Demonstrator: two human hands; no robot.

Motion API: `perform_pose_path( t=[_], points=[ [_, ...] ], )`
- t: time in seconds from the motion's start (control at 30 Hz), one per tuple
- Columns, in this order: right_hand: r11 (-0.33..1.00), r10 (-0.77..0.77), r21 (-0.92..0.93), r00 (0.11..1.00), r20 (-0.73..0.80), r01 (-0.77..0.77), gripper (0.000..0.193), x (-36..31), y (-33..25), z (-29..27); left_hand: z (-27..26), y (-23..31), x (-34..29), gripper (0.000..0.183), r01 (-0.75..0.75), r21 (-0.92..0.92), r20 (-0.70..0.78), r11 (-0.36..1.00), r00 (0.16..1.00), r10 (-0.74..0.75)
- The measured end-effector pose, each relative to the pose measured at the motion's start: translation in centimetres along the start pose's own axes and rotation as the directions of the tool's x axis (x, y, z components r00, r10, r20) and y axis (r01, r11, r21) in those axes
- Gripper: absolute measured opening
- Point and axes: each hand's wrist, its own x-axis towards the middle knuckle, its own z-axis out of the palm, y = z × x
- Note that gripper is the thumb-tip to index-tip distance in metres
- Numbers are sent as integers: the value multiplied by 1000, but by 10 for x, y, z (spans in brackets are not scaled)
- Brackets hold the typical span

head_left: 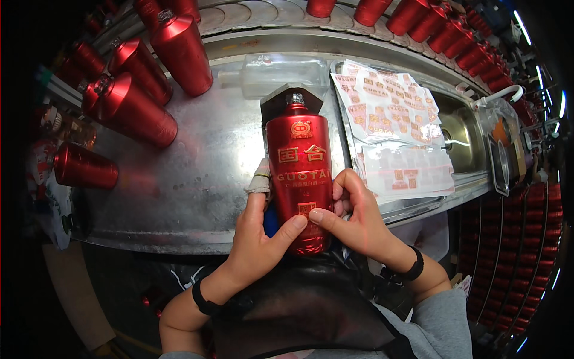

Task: Applying labels and cleaning red metal bottles on an assembly line workstation.

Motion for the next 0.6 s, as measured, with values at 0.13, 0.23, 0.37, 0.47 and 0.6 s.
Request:
perform_pose_path(
  t=[0.13, 0.23, 0.37, 0.47, 0.6],
  points=[
    [998, -50, -44, 999, -3, 49, 48, 1, 0, 0, -1, -1, 0, 85, -10, 24, 6, 1000, 1000, 10],
    [997, -52, -65, 999, -6, 52, 49, 1, -3, -1, -1, 0, 0, 85, -7, 6, 10, 1000, 1000, 7],
    [998, -61, -9, 998, -6, 60, 47, 2, 2, 1, -1, 4, 3, 82, -15, 5, -5, 1000, 1000, 16],
    [996, 8, 87, 1000, -3, -8, 44, 1, 5, 1, 3, 7, 10, 78, 22, -36, -17, 999, 1000, -22],
    [995, -11, 100, 1000, -6, 11, 41, 2, 6, 3, 4, 6, 9, 75, 54, -43, -39, 998, 998, -56]
  ],
)
